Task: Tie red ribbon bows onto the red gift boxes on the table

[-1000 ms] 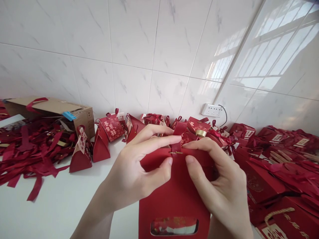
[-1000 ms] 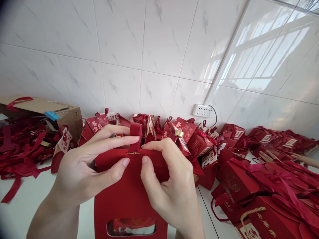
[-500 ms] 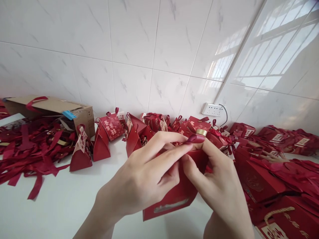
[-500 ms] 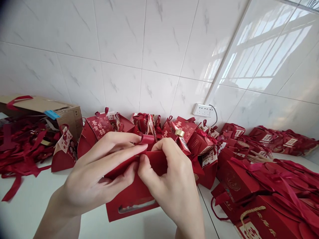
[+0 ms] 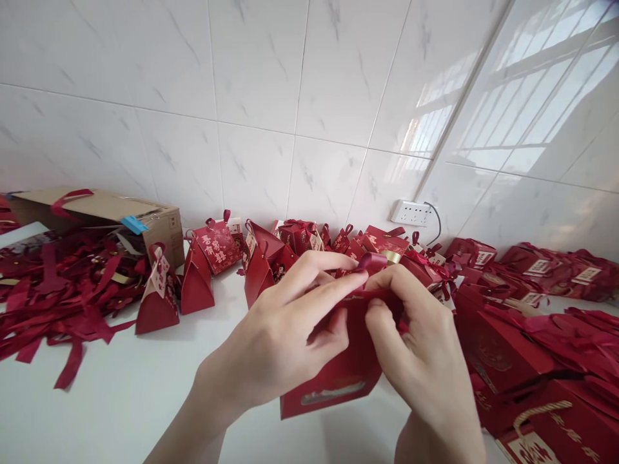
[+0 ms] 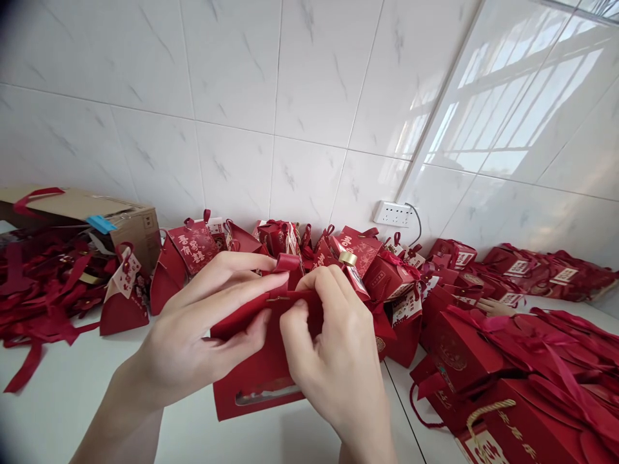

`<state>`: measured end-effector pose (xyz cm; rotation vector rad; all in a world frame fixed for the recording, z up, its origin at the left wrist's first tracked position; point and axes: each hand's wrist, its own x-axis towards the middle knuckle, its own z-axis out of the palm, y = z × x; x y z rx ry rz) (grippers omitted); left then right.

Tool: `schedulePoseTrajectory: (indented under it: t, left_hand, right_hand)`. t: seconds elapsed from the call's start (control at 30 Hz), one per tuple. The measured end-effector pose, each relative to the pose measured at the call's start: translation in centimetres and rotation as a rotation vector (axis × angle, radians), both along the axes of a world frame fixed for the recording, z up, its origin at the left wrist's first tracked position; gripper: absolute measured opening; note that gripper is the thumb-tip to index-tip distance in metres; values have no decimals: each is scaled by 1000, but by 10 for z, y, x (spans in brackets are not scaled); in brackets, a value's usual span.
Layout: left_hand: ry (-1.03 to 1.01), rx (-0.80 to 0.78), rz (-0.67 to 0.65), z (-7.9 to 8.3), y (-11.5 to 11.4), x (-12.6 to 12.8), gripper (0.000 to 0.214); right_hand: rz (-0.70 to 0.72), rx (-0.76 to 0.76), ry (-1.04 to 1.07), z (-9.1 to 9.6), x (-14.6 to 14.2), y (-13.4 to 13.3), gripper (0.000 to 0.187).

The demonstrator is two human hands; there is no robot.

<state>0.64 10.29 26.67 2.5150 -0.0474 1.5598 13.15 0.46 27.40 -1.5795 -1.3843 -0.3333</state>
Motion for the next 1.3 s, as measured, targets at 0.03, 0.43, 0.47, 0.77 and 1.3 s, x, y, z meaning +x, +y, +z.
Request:
schedulePoseTrajectory:
  t: [0.03,0.43,0.47,0.77,1.3]
  left_hand:
    - [3,-9,-4,0,0,-1,38]
    - [15,-6,-14,1,-2,-3,37]
    - [20,8,-16,2,-2,-4,38]
    - [18,-1,29,1,0,-3,40]
    - [-123,-64,185,4,-2,-7,35]
  right_hand:
    - [20,-18,3,1,0,-1,12]
    - [27,-55,53,1,-1,-3,8]
    - [23,-56,49,2,-1,-3,7]
    - [130,-101,7,-2,8,-1,20]
    - [77,200,-351,-5,-3,3,15]
